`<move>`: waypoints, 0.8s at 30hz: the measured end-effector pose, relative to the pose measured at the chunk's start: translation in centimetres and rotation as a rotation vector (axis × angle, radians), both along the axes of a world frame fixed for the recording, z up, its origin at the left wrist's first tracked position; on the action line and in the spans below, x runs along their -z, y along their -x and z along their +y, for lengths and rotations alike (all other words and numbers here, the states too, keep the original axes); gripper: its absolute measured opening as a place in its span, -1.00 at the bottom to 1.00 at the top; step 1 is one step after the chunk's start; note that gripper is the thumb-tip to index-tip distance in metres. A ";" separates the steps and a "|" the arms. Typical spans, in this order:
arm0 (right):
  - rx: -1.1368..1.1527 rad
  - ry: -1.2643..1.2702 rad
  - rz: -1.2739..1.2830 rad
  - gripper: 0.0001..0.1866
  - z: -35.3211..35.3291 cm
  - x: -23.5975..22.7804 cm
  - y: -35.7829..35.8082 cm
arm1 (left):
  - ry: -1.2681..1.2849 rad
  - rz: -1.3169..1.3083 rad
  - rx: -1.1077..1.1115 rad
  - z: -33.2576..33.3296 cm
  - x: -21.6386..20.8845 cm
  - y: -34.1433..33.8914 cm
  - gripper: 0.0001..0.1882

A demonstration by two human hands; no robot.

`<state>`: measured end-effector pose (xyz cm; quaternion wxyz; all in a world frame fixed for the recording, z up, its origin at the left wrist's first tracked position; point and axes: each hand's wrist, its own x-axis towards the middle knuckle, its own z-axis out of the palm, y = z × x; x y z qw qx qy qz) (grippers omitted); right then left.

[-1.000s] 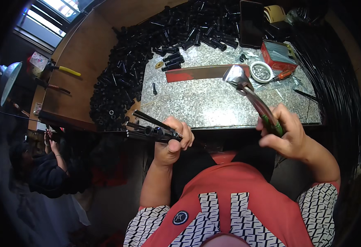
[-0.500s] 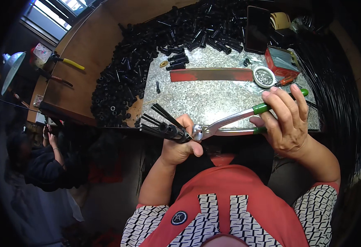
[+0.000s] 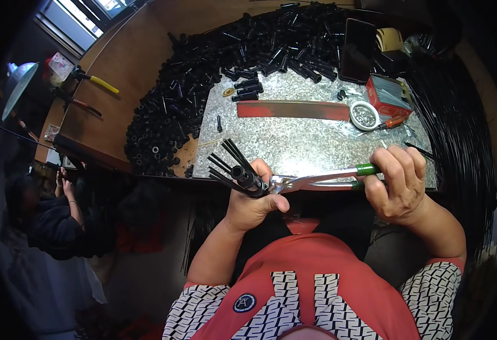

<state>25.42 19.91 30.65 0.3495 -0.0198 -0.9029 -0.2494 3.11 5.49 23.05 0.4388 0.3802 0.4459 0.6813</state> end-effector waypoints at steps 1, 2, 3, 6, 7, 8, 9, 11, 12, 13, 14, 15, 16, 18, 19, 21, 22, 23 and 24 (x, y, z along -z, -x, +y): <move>0.000 0.010 -0.008 -0.76 -0.1 -0.1 -0.1 | 0.002 -0.001 -0.001 0.0 0.0 0.0 -0.42; 0.000 0.012 -0.009 -0.76 -0.1 -0.2 0.0 | -0.008 0.007 -0.012 0.0 0.1 0.0 -0.42; -0.010 0.019 -0.009 -0.77 0.0 -0.5 0.3 | -0.016 0.016 -0.023 -0.1 0.2 0.0 -0.41; -0.018 0.140 -0.083 -0.77 -0.1 -0.6 -0.3 | -0.054 0.091 -0.051 -0.4 0.7 0.4 -0.41; -0.027 0.255 -0.152 -0.76 -0.2 -0.5 -0.5 | -0.052 0.089 -0.050 -0.5 0.7 0.4 -0.41; -0.025 0.259 -0.154 -0.76 -0.3 -0.4 -0.6 | -0.112 0.134 -0.074 -0.5 0.7 0.4 -0.41; -0.081 0.433 -0.178 -0.76 -0.4 -0.2 -0.5 | -0.173 0.179 -0.098 -0.6 0.7 0.4 -0.39; -0.124 0.611 -0.200 -0.76 -0.6 0.0 -1.0 | -0.232 0.220 -0.110 -0.6 0.8 0.4 -0.37; -0.128 0.846 -0.316 -0.69 -0.5 0.1 -1.6 | -0.234 0.217 -0.077 -0.7 0.9 0.4 -0.37; -0.135 1.082 -0.433 -0.62 -0.4 0.3 -1.9 | -0.234 0.216 -0.046 -0.8 1.0 0.4 -0.38; -0.151 1.209 -0.467 -0.65 -0.4 0.3 -1.8 | -0.219 0.129 -0.029 -0.7 0.8 -0.2 -0.36; -0.150 1.215 -0.466 -0.65 -0.1 0.4 -1.6 | -0.213 0.127 -0.026 -0.6 0.6 -0.1 -0.36; -0.160 1.495 -0.687 -0.68 0.1 0.4 -1.5 | -0.251 0.254 -0.013 -0.4 0.4 0.1 -0.35; -0.204 2.183 -1.001 -0.73 -0.1 1.3 -1.7 | -0.336 0.455 0.098 0.1 0.2 0.9 -0.30; -0.168 2.536 -1.084 -0.77 -0.2 1.8 -1.9 | -0.286 0.370 0.132 0.2 -0.2 0.5 -0.31; -0.299 2.722 -1.204 -0.74 0.0 3.6 -2.6 | -0.329 0.442 0.161 0.8 -0.5 0.3 -0.34; -0.307 2.729 -1.202 -0.74 0.0 3.2 -2.4 | -0.321 0.443 0.164 0.9 -0.4 0.3 -0.34; -0.242 2.566 -1.235 -0.66 -0.1 2.1 -1.9 | -0.308 0.452 0.170 0.8 -0.4 0.4 -0.34; -0.180 2.402 -1.257 -0.58 -0.2 1.2 -1.6 | -0.296 0.460 0.175 0.6 -0.4 0.6 -0.35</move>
